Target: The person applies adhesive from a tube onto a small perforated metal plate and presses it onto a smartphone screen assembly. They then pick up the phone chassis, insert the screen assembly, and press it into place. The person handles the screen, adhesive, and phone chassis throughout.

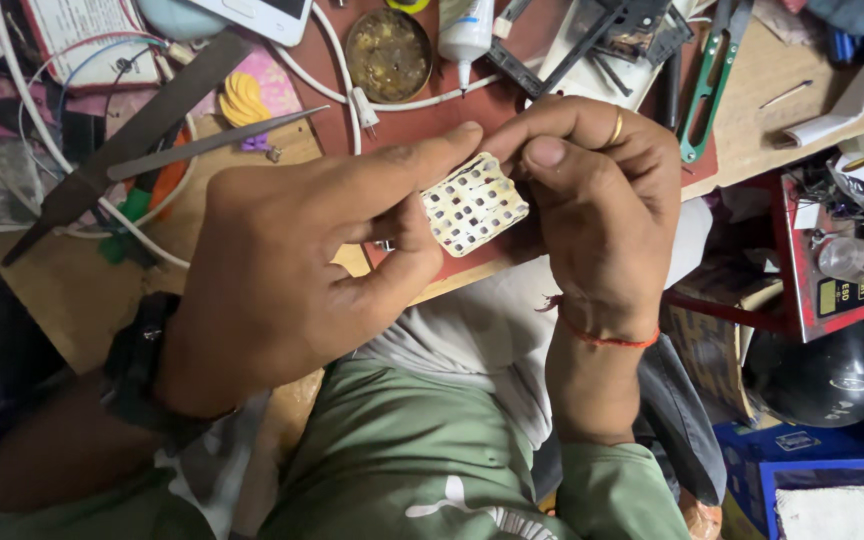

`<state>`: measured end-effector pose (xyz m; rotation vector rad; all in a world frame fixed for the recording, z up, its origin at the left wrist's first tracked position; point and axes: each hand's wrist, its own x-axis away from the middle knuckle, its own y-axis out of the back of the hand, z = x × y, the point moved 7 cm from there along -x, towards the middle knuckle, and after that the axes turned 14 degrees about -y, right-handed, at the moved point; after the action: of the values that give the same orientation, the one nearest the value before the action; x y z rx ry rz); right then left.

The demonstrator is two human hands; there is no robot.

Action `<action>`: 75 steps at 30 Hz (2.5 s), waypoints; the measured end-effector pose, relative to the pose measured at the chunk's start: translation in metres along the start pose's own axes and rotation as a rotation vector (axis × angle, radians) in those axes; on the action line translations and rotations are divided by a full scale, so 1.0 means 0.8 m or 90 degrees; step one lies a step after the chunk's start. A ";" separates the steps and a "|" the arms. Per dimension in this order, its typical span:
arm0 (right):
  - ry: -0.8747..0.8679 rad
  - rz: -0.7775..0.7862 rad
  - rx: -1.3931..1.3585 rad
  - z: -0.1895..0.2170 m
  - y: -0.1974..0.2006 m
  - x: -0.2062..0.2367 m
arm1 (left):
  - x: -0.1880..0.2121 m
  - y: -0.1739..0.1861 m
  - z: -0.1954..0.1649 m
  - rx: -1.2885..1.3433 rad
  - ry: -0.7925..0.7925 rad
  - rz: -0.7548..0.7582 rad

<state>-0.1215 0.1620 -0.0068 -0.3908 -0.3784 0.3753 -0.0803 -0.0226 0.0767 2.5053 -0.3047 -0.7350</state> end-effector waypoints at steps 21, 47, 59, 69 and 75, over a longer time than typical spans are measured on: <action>0.046 -0.058 0.294 0.035 -0.014 0.009 | -0.005 -0.006 -0.006 -0.089 -0.077 0.060; 0.528 -0.201 0.514 0.035 0.045 0.065 | -0.031 -0.032 0.013 -0.115 -0.097 0.100; 0.611 -0.055 0.680 0.014 0.034 0.043 | -0.030 -0.055 0.031 -0.140 -0.219 0.205; 0.523 -0.017 0.716 0.016 0.037 0.027 | -0.025 -0.061 0.055 -0.045 -0.147 0.245; 0.540 -0.012 0.688 0.020 0.038 0.022 | -0.021 -0.051 0.057 -0.028 -0.155 0.252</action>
<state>-0.1216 0.2003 -0.0016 0.5236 0.6550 0.3142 -0.1168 -0.0010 0.0298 2.2137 -0.8325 -0.8658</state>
